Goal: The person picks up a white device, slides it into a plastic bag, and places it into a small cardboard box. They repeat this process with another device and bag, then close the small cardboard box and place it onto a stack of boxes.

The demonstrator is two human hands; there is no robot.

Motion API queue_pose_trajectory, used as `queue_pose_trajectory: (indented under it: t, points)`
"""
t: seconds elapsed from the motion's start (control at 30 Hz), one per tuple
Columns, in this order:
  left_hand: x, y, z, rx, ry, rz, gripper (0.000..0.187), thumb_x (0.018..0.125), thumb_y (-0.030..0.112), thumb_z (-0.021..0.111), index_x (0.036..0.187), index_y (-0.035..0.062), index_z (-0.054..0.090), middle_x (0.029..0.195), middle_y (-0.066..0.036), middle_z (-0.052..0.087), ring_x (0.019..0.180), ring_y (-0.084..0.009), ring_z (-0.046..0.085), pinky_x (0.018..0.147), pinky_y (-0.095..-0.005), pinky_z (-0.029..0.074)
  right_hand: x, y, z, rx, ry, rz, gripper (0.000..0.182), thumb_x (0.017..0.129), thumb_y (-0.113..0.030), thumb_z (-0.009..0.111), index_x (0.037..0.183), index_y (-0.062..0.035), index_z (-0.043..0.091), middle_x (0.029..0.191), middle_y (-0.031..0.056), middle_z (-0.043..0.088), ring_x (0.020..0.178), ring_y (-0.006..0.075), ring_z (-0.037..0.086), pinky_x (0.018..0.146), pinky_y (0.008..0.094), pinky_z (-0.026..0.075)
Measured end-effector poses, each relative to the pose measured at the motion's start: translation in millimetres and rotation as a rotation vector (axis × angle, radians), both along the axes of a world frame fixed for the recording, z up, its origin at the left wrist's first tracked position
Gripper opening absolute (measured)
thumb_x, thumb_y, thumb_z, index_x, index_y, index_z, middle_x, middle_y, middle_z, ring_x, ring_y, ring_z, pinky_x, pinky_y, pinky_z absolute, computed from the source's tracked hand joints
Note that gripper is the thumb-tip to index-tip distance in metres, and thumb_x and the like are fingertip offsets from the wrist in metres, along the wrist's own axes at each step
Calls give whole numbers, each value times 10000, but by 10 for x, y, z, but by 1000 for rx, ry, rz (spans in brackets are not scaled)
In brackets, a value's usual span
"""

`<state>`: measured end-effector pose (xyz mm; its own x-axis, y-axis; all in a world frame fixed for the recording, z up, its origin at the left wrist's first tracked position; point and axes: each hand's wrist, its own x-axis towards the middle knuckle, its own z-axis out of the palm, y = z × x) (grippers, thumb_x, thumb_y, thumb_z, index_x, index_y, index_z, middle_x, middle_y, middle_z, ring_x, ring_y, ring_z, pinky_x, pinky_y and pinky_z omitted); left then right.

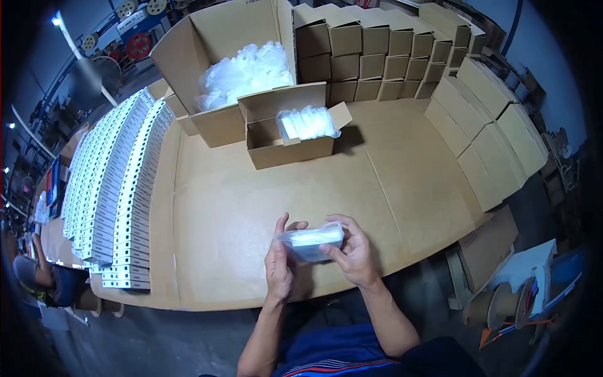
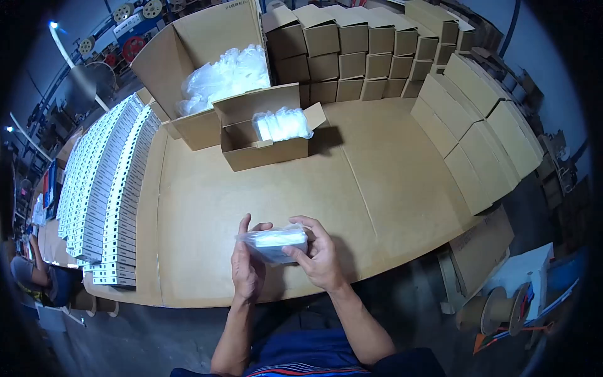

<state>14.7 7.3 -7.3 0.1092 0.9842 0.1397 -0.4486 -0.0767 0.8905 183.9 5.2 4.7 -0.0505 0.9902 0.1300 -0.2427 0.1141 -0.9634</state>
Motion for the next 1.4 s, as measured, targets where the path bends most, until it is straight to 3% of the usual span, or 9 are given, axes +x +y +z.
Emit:
queue_pose_trajectory:
  t: [0.2, 0.47, 0.6, 0.73, 0.9, 1.0, 1.23, 1.33, 1.4]
  points:
    - [-86, -25, 93, -23, 243, -53, 504, 1045, 70, 576, 1517, 5, 411, 1350, -140, 583, 1224, -213, 582, 1066, -348, 465, 73, 3, 12, 77, -42, -10, 399, 915, 3, 760, 1279, -8, 596, 1154, 108, 699, 1064, 147, 660, 907, 290, 549]
    - [-77, -34, -41, -258, 141, 58, 293, 1096, 214, 529, 1200, -24, 665, 1155, -120, 674, 1055, -213, 684, 896, -434, 639, 210, 38, -51, 42, -29, 36, 114, 961, -20, 709, 1070, 12, 698, 1150, 157, 735, 1051, 164, 674, 945, 298, 532]
    - [-44, -32, 69, -260, 147, 164, 318, 1082, 239, 585, 1090, -49, 720, 1075, -79, 716, 1005, -130, 646, 862, -290, 542, 248, 83, -65, 91, 48, -269, 66, 981, -49, 698, 1012, 8, 709, 1215, 204, 705, 1085, 195, 678, 963, 313, 528]
    - [-32, -20, 96, -294, 146, 192, 311, 1087, 238, 574, 1065, -33, 727, 987, -46, 709, 906, -103, 632, 808, -261, 526, 254, 77, 170, 368, -371, -9, 204, 866, -27, 797, 1066, -19, 755, 1344, 185, 648, 1094, 235, 688, 925, 334, 545]
    - [-59, 10, -67, -215, 102, 217, 306, 1108, 221, 522, 966, -13, 659, 830, 19, 600, 753, -48, 500, 658, -237, 434, 205, 74, 161, 180, -450, 21, 321, 775, -29, 858, 1085, -38, 772, 1058, 116, 777, 1050, 250, 716, 915, 354, 553]
    - [-119, 8, -168, -180, 143, 225, 257, 1120, 213, 481, 1005, 10, 588, 813, 25, 542, 729, -41, 433, 623, -236, 383, 200, 68, 163, 179, -476, 31, 311, 773, -33, 861, 1070, -26, 767, 1082, 123, 772, 1064, 255, 713, 942, 357, 544]
    - [-193, -51, 403, -153, 214, 74, 438, 1080, 173, 552, 1485, 44, 446, 1052, -95, 661, 894, -138, 665, 777, -265, 559, 235, 88, 124, 158, -452, 25, 256, 782, -56, 857, 1015, -17, 758, 1120, 123, 763, 1201, 308, 665, 1042, 406, 504]
    - [-203, -8, 348, 262, 524, -2, 444, 1010, 68, 648, 1432, 31, 518, 1119, -105, 684, 955, -156, 681, 823, -262, 553, 246, 134, 104, 234, -479, 23, 256, 774, -69, 862, 1005, -29, 760, 1185, 118, 745, 1282, 329, 614, 1073, 430, 485]
    - [-236, -14, 333, 104, 509, -67, 381, 962, 7, 694, 1330, -1, 596, 1125, -98, 700, 999, -157, 685, 853, -269, 552, 241, 149, 181, 325, -570, 0, 266, 762, -77, 867, 1003, -37, 761, 1243, 115, 725, 1326, 336, 578, 1087, 440, 475]
